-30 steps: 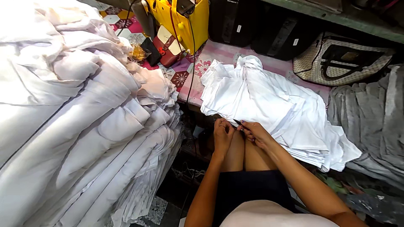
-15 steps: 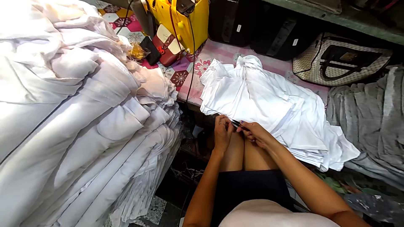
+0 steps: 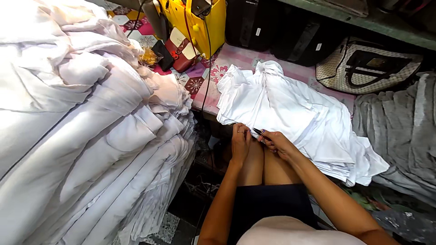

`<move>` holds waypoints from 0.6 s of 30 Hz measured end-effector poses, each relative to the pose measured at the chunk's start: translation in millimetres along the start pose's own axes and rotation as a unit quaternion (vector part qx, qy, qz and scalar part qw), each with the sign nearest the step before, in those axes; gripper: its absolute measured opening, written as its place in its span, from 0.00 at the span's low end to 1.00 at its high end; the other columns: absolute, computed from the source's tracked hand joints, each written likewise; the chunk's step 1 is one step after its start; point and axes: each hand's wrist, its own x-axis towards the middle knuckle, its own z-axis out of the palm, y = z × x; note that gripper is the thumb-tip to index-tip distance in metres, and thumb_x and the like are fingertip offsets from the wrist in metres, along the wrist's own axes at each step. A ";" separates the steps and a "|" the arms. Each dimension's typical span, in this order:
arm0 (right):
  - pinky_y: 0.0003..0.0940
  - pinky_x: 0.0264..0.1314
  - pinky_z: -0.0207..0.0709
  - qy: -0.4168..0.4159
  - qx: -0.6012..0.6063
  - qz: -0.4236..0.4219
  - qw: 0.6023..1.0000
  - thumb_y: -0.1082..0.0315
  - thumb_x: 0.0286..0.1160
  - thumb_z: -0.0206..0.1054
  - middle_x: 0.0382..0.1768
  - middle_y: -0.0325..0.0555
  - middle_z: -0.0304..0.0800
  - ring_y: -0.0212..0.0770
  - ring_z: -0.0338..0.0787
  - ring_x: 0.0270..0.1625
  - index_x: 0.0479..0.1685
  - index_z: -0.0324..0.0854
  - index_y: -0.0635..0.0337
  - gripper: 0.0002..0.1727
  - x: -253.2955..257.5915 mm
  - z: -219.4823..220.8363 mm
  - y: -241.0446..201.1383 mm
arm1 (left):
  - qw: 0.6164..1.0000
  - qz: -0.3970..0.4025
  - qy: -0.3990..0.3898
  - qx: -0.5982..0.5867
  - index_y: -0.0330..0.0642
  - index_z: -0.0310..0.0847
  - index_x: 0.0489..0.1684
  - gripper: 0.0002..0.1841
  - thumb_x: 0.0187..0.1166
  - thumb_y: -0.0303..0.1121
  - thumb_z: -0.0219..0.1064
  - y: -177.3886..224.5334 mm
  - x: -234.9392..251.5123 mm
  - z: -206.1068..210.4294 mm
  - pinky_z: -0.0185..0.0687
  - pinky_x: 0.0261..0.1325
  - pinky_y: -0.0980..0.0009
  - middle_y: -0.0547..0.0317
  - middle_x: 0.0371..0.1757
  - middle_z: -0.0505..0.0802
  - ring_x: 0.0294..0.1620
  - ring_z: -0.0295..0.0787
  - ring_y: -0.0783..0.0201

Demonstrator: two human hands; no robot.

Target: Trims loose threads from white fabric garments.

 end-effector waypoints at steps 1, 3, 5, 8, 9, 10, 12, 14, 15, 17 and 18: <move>0.17 0.13 0.51 -0.006 -0.006 0.007 1.000 0.54 0.96 0.49 0.11 0.25 0.59 0.21 0.56 0.10 0.34 0.84 0.58 0.25 -0.3 0.1 -0.4 | 1.000 -0.006 -0.004 -0.012 0.27 0.87 0.35 0.05 0.74 0.21 0.66 0.4 -0.3 -1.4 0.85 0.56 0.71 0.39 0.48 0.88 0.50 0.89 0.55; 0.18 0.13 0.51 -0.019 -0.011 0.014 1.000 0.54 0.96 0.48 0.11 0.25 0.59 0.21 0.56 0.10 0.35 0.83 0.58 0.25 0.7 0.4 -1.1 | 0.999 -0.018 -0.005 -0.035 0.27 0.86 0.35 0.05 0.73 0.22 0.66 2.4 -1.1 -1.8 0.84 0.56 0.73 0.39 0.49 0.88 0.51 0.88 0.57; 0.17 0.13 0.51 -0.017 -0.008 0.014 1.000 0.55 0.96 0.49 0.11 0.25 0.60 0.21 0.56 0.10 0.34 0.83 0.58 0.24 4.4 2.8 -1.5 | 0.999 -0.024 -0.002 -0.037 0.27 0.86 0.34 0.05 0.74 0.22 0.67 3.3 -2.6 -1.6 0.84 0.55 0.74 0.40 0.48 0.88 0.50 0.87 0.58; 0.18 0.14 0.52 -0.002 -0.012 0.007 1.000 0.56 0.95 0.51 0.10 0.25 0.61 0.21 0.57 0.10 0.33 0.84 0.59 0.23 7.4 5.2 -0.2 | 0.999 -0.038 -0.003 -0.029 0.27 0.85 0.33 0.05 0.74 0.22 0.66 5.9 -4.9 -4.2 0.83 0.55 0.74 0.40 0.47 0.87 0.50 0.87 0.58; 0.18 0.14 0.52 0.003 -0.014 0.005 1.000 0.56 0.95 0.52 0.10 0.25 0.61 0.21 0.57 0.10 0.33 0.84 0.59 0.23 6.6 4.8 0.5 | 0.999 -0.044 -0.002 -0.025 0.27 0.85 0.33 0.05 0.73 0.22 0.66 7.7 -5.8 -6.2 0.84 0.55 0.73 0.39 0.47 0.87 0.49 0.88 0.58; 0.17 0.14 0.52 0.005 -0.013 0.001 1.000 0.57 0.95 0.52 0.10 0.25 0.60 0.21 0.57 0.10 0.33 0.84 0.59 0.23 5.5 3.8 1.3 | 0.999 -0.048 0.003 -0.024 0.26 0.85 0.33 0.05 0.73 0.22 0.67 9.2 -7.0 -7.8 0.85 0.54 0.73 0.39 0.47 0.88 0.49 0.88 0.58; 0.17 0.14 0.51 0.002 -0.009 -0.002 1.000 0.57 0.95 0.52 0.10 0.25 0.60 0.21 0.56 0.10 0.33 0.84 0.59 0.23 1.8 1.5 1.7 | 0.998 -0.056 0.009 -0.026 0.25 0.85 0.34 0.05 0.73 0.22 0.66 12.4 -9.3 -9.7 0.85 0.54 0.73 0.38 0.48 0.88 0.49 0.88 0.58; 0.17 0.14 0.51 -0.001 -0.005 -0.004 1.000 0.57 0.96 0.50 0.10 0.24 0.60 0.21 0.56 0.10 0.34 0.84 0.59 0.23 -2.1 1.1 -0.5 | 0.997 -0.065 0.019 -0.025 0.23 0.84 0.38 0.07 0.73 0.23 0.68 16.6 -9.8 -8.0 0.86 0.55 0.71 0.36 0.50 0.88 0.49 0.89 0.55; 0.17 0.14 0.51 -0.001 -0.003 -0.006 1.000 0.57 0.96 0.49 0.11 0.24 0.60 0.21 0.56 0.10 0.35 0.84 0.59 0.23 -3.2 1.8 -2.2 | 0.997 -0.072 0.024 -0.017 0.22 0.85 0.40 0.10 0.72 0.25 0.71 18.0 -9.2 -5.6 0.86 0.55 0.70 0.35 0.51 0.88 0.49 0.90 0.55; 0.17 0.14 0.52 -0.003 -0.002 -0.014 1.000 0.57 0.96 0.49 0.11 0.24 0.60 0.21 0.56 0.10 0.35 0.83 0.59 0.23 -2.2 3.0 -4.6 | 0.996 -0.084 0.028 0.003 0.23 0.86 0.40 0.11 0.70 0.27 0.75 17.4 -7.1 1.4 0.86 0.54 0.70 0.34 0.52 0.87 0.48 0.89 0.54; 0.17 0.14 0.52 -0.004 -0.003 -0.018 1.000 0.57 0.96 0.50 0.11 0.25 0.60 0.21 0.56 0.11 0.35 0.84 0.59 0.23 -0.3 3.1 -5.0 | 0.996 -0.085 0.032 0.009 0.24 0.87 0.38 0.09 0.71 0.25 0.74 15.9 -6.1 4.9 0.86 0.53 0.71 0.35 0.51 0.87 0.48 0.89 0.54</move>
